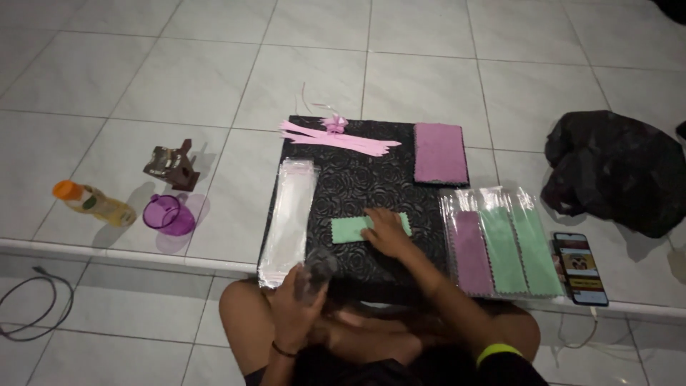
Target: Folding small fabric cloths and inserting them into individual plastic packaging sleeves.
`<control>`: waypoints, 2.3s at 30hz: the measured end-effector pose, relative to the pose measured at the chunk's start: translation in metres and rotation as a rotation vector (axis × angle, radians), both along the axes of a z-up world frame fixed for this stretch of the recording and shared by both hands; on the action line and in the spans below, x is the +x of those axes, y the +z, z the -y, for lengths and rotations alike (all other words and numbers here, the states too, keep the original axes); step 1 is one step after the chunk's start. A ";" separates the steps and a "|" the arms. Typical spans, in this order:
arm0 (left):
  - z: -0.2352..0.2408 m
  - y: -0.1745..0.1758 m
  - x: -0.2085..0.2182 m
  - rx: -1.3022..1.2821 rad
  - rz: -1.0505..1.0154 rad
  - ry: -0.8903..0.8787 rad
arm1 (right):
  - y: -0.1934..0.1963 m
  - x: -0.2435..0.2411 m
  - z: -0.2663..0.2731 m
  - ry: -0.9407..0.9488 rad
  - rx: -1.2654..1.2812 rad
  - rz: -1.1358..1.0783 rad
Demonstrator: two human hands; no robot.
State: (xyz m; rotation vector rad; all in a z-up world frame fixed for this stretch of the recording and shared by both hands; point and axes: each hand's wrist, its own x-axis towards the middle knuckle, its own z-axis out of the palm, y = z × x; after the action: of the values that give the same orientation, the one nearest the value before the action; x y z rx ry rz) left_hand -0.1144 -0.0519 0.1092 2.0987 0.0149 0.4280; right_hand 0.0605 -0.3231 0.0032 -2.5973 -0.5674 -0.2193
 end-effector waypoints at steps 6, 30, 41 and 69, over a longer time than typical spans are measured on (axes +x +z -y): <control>-0.031 -0.021 -0.005 0.244 0.109 -0.024 | 0.007 0.010 0.009 -0.048 -0.243 -0.175; -0.072 -0.026 0.060 0.515 -0.164 -0.449 | 0.031 -0.044 0.016 0.070 0.162 -0.286; -0.072 -0.025 0.115 0.835 -0.158 -0.611 | 0.009 -0.060 -0.003 0.088 0.103 0.168; 0.003 -0.074 0.180 1.168 0.161 -0.752 | 0.016 -0.069 0.011 0.096 0.506 0.265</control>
State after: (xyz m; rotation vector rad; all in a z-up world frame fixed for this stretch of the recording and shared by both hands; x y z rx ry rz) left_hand 0.0656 -0.0550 0.0351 2.9068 -1.3584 0.1135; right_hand -0.0083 -0.3340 0.0195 -2.0592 -0.6302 -0.5981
